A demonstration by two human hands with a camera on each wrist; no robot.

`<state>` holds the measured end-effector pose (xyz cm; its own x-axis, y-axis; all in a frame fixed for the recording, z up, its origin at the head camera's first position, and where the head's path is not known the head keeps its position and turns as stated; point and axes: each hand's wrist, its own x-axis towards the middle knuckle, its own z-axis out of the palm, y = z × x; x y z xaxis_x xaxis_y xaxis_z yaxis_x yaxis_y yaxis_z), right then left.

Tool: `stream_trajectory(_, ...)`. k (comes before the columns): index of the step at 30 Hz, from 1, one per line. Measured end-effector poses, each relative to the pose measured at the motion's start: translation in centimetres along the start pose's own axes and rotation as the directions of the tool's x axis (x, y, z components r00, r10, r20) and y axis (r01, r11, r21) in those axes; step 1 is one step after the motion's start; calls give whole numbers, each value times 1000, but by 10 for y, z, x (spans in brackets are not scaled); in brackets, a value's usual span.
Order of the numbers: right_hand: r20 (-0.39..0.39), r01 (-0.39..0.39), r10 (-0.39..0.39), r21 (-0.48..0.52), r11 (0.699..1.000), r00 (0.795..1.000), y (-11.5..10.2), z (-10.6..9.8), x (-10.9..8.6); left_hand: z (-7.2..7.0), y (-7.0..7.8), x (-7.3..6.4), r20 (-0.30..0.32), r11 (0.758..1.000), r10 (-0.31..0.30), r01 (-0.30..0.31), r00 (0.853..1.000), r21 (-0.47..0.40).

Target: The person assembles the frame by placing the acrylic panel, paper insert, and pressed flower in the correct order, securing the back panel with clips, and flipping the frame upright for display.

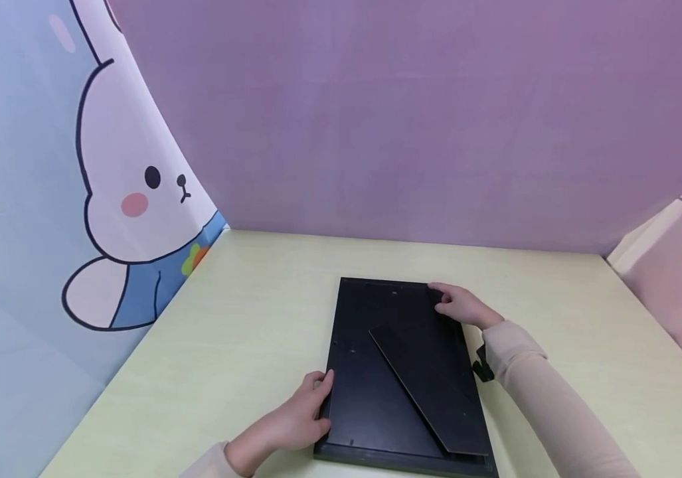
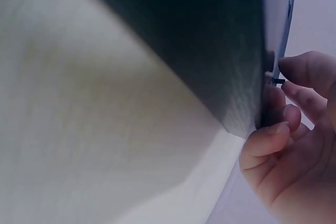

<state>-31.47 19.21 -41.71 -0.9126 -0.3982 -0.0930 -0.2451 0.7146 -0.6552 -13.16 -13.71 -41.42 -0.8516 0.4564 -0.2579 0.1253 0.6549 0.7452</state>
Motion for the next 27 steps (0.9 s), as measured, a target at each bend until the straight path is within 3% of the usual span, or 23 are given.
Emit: stream_trajectory(27,-17,-1,0,-71,997,1000,-1,0,2,1,3,2,4,999,-31,31,1000,-10)
